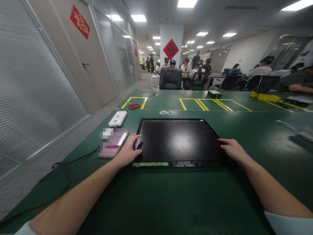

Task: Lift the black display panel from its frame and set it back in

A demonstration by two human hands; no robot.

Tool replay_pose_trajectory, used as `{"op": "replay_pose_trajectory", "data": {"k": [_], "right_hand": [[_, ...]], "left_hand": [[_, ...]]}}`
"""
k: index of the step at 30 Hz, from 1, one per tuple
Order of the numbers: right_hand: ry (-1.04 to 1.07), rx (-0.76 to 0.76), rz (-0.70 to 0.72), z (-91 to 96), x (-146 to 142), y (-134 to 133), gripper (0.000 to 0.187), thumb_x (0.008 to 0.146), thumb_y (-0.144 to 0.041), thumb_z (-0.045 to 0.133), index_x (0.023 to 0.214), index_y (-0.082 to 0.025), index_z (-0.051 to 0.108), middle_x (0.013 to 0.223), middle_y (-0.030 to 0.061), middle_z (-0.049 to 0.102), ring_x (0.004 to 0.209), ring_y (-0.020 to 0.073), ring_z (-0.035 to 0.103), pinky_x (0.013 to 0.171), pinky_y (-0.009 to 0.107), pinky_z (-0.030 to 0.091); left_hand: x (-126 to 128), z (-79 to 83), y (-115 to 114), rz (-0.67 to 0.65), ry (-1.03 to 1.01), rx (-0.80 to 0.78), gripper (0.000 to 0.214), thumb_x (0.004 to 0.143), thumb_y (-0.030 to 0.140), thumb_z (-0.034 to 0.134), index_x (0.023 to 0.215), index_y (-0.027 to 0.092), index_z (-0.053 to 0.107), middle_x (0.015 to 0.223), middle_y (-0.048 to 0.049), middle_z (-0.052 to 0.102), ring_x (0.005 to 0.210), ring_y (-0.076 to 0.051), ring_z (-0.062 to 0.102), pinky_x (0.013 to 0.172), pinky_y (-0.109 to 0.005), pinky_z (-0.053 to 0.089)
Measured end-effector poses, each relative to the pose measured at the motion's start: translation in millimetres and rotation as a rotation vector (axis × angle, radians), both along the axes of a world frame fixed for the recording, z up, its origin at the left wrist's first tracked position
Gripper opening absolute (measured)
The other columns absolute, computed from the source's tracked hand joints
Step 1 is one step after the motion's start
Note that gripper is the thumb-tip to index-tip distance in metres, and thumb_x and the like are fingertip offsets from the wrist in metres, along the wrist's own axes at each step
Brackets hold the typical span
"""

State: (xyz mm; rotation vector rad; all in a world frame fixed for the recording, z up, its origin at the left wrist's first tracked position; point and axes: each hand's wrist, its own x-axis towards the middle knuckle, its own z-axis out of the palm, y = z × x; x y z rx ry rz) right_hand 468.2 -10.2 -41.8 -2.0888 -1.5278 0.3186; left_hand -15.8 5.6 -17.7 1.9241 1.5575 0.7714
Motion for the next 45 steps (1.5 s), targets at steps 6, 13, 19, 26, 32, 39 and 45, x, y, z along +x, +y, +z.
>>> {"op": "replay_pose_trajectory", "data": {"k": [6, 13, 19, 26, 32, 39, 45], "right_hand": [[0.159, -0.053, -0.091, 13.0, -7, -7, 0.06, 0.058, -0.001, 0.046, 0.108, -0.017, 0.076, 0.111, 0.0095, 0.073, 0.106, 0.026, 0.065, 0.091, 0.033, 0.049], [0.352, -0.085, -0.088, 20.2, -11, -9, 0.063, 0.055, 0.001, 0.045, 0.107, -0.016, 0.075, 0.107, 0.008, 0.075, 0.104, 0.0234, 0.066, 0.09, 0.03, 0.049], [0.35, -0.059, -0.055, 18.8, -6, -9, 0.058, 0.057, -0.001, 0.048, 0.105, -0.017, 0.075, 0.111, 0.0075, 0.074, 0.108, 0.0236, 0.065, 0.094, 0.032, 0.047], [0.215, -0.064, -0.017, 16.2, -5, -9, 0.057, 0.062, -0.005, 0.048, 0.111, -0.017, 0.074, 0.103, 0.0071, 0.075, 0.097, 0.0222, 0.068, 0.085, 0.028, 0.05], [0.124, -0.021, -0.01, 12.3, -1, -8, 0.048, 0.066, -0.011, 0.052, 0.107, -0.019, 0.076, 0.103, 0.007, 0.074, 0.092, 0.0223, 0.068, 0.082, 0.03, 0.05], [0.142, 0.027, 0.019, 0.9, 8, -5, 0.043, 0.07, -0.017, 0.053, 0.106, -0.019, 0.075, 0.101, 0.0071, 0.073, 0.09, 0.0212, 0.067, 0.084, 0.031, 0.049], [0.084, 0.013, 0.018, 1.3, 6, -5, 0.043, 0.069, -0.016, 0.053, 0.105, -0.02, 0.076, 0.096, 0.006, 0.072, 0.085, 0.0201, 0.066, 0.082, 0.032, 0.05]], "left_hand": [[4, 9.5, -6, -0.009, 0.103, -0.018, 0.061, 0.073, 0.024, 0.059, 0.133, 0.017, 0.051, 0.156, -0.0182, 0.031, 0.144, -0.031, 0.03, 0.116, -0.05, 0.023], [3, 8.1, -4, -0.019, 0.136, -0.002, 0.057, 0.074, 0.026, 0.059, 0.13, 0.019, 0.054, 0.156, -0.0162, 0.032, 0.144, -0.032, 0.032, 0.115, -0.051, 0.027], [2, 4.8, -2, -0.023, 0.131, 0.024, 0.055, 0.074, 0.025, 0.059, 0.128, 0.02, 0.055, 0.155, -0.0156, 0.034, 0.144, -0.031, 0.031, 0.116, -0.05, 0.027], [2, 5.1, -3, -0.025, 0.146, 0.019, 0.055, 0.074, 0.025, 0.056, 0.129, 0.018, 0.054, 0.156, -0.0176, 0.033, 0.145, -0.03, 0.03, 0.116, -0.049, 0.025], [-1, 2.7, -3, -0.032, 0.23, 0.113, 0.051, 0.08, 0.031, 0.054, 0.128, 0.016, 0.053, 0.152, -0.0195, 0.04, 0.143, -0.035, 0.032, 0.113, -0.054, 0.029], [-1, 1.0, -5, -0.061, 0.283, 0.117, 0.046, 0.084, 0.034, 0.051, 0.127, 0.017, 0.056, 0.147, -0.0182, 0.047, 0.142, -0.038, 0.033, 0.112, -0.059, 0.029], [13, 28.9, -31, -0.116, 0.174, 0.457, 0.033, 0.088, 0.03, 0.05, 0.118, 0.023, 0.062, 0.143, -0.012, 0.051, 0.134, -0.033, 0.043, 0.111, -0.055, 0.033]]}}
